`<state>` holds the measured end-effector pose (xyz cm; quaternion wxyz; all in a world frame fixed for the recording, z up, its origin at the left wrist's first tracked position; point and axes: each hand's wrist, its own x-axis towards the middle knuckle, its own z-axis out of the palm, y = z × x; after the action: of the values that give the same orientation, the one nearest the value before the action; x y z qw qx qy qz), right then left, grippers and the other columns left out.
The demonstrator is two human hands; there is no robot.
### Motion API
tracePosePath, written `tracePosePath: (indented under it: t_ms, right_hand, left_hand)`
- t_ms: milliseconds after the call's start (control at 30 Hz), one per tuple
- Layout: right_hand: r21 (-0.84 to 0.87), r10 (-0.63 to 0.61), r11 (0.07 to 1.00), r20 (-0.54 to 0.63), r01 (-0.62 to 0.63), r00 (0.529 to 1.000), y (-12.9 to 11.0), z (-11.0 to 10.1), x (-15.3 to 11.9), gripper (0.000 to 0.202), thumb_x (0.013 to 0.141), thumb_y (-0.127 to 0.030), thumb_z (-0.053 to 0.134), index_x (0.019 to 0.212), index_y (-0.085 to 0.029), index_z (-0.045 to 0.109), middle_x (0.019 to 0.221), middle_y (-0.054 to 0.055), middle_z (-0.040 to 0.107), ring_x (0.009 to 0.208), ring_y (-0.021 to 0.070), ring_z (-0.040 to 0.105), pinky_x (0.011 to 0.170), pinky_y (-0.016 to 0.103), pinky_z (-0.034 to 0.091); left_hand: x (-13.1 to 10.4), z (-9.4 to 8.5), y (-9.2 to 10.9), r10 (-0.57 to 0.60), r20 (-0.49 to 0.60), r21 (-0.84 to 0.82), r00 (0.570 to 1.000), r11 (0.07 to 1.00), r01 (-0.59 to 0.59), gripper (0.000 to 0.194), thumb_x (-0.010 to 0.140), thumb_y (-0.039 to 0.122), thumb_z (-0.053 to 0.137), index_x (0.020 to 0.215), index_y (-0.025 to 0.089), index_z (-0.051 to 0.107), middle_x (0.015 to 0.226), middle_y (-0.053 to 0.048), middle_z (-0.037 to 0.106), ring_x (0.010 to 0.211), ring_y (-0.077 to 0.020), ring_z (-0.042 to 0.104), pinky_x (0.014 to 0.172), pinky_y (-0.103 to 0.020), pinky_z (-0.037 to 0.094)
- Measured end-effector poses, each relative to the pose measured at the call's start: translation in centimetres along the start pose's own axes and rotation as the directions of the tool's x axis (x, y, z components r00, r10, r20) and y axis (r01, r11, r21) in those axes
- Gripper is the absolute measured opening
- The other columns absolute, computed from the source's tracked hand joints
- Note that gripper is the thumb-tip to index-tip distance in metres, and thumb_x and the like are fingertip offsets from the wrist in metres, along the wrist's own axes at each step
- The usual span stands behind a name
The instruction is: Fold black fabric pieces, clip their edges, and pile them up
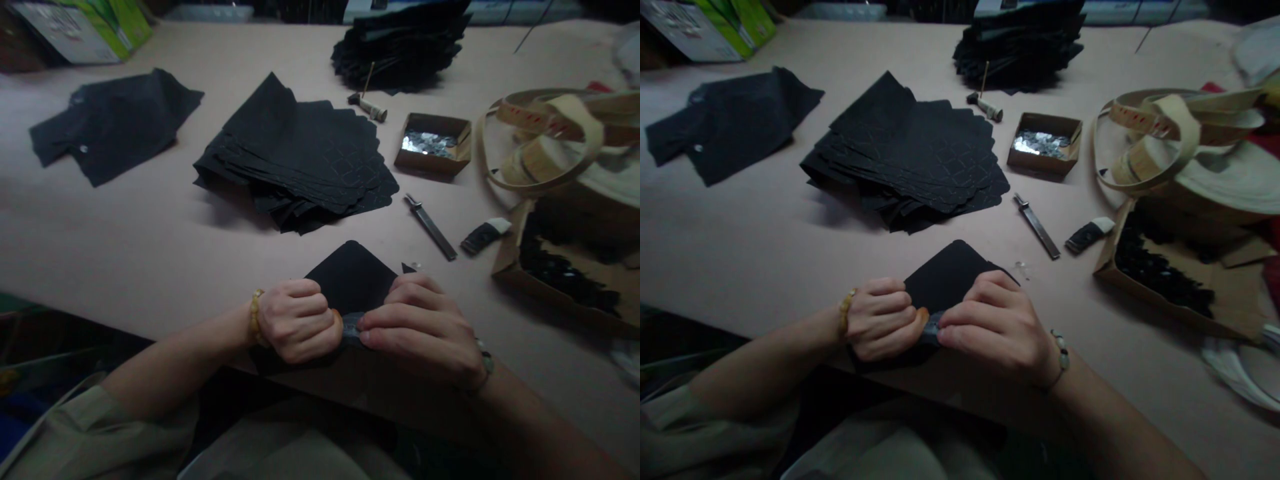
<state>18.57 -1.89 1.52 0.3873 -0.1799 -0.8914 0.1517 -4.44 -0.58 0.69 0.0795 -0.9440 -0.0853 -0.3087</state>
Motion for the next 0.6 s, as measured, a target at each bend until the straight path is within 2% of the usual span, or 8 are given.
tracePosePath:
  t_ms: [167,300,400,467,533,600]
  right_hand:
    - [0.117,0.088,0.99,-0.026,-0.084,0.996,0.3,0.5,0.0,0.02,0.098,-0.023,0.053,0.085,-0.017,0.067,0.085,0.002,0.072,0.073,0.0138,0.056,0.074,0.034,0.042]
    - [0.184,0.128,0.976,-0.049,-0.117,0.991,0.6,0.8,0.2,0.018,0.096,-0.024,0.055,0.083,-0.018,0.065,0.083,0.003,0.071,0.074,0.0142,0.057,0.076,0.034,0.041]
    - [0.137,0.128,0.983,-0.061,-0.119,0.99,0.6,0.9,0.0,0.016,0.095,-0.02,0.055,0.08,-0.018,0.062,0.081,0.003,0.07,0.07,0.0131,0.054,0.074,0.033,0.038]
    - [0.054,0.12,0.992,-0.079,-0.116,0.99,0.7,1.1,-0.2,0.014,0.092,-0.017,0.057,0.078,-0.017,0.06,0.08,0.003,0.07,0.068,0.0126,0.052,0.073,0.032,0.037]
    - [-0.03,0.132,0.99,-0.104,-0.135,0.986,1.3,1.1,0.0,0.012,0.089,-0.015,0.06,0.077,-0.017,0.059,0.08,0.002,0.07,0.068,0.0124,0.052,0.073,0.031,0.037]
    - [-0.107,0.154,0.98,-0.133,-0.169,0.979,2.4,0.4,1.4,0.01,0.086,-0.015,0.065,0.078,-0.017,0.06,0.079,0.002,0.069,0.07,0.0129,0.055,0.073,0.031,0.039]
  left_hand:
    - [0.1,0.8,0.1,-0.064,-0.065,-0.123,0.996,0.991,0.056,0.032,0.091,0.013,0.041,0.061,0.017,0.052,0.05,0.002,0.04,0.049,-0.012,0.039,0.05,-0.03,0.032]
    - [0.0,1.6,-0.1,-0.103,-0.101,-0.185,0.99,0.979,0.083,0.031,0.088,0.014,0.045,0.058,0.018,0.046,0.051,0.002,0.038,0.05,-0.0134,0.036,0.051,-0.032,0.029]
    - [-0.4,2.2,-0.1,-0.142,-0.076,-0.18,0.987,0.976,0.126,0.028,0.09,0.017,0.047,0.062,0.018,0.048,0.052,0.002,0.043,0.051,-0.0136,0.038,0.054,-0.031,0.029]
    - [-0.6,2.5,-0.3,-0.186,-0.033,-0.147,0.982,0.973,0.18,0.024,0.092,0.022,0.049,0.07,0.017,0.055,0.057,0.001,0.051,0.055,-0.0139,0.044,0.057,-0.03,0.033]
    - [-0.5,2.5,-1.1,-0.277,-0.005,-0.122,0.961,0.954,0.274,0.018,0.094,0.026,0.052,0.083,0.016,0.061,0.068,-0.001,0.062,0.063,-0.0145,0.053,0.062,-0.029,0.039]
    - [0.6,1.5,-2.9,-0.366,0.03,-0.089,0.93,0.926,0.367,0.016,0.094,0.028,0.054,0.091,0.017,0.065,0.079,-0.003,0.068,0.071,-0.0147,0.06,0.067,-0.028,0.043]
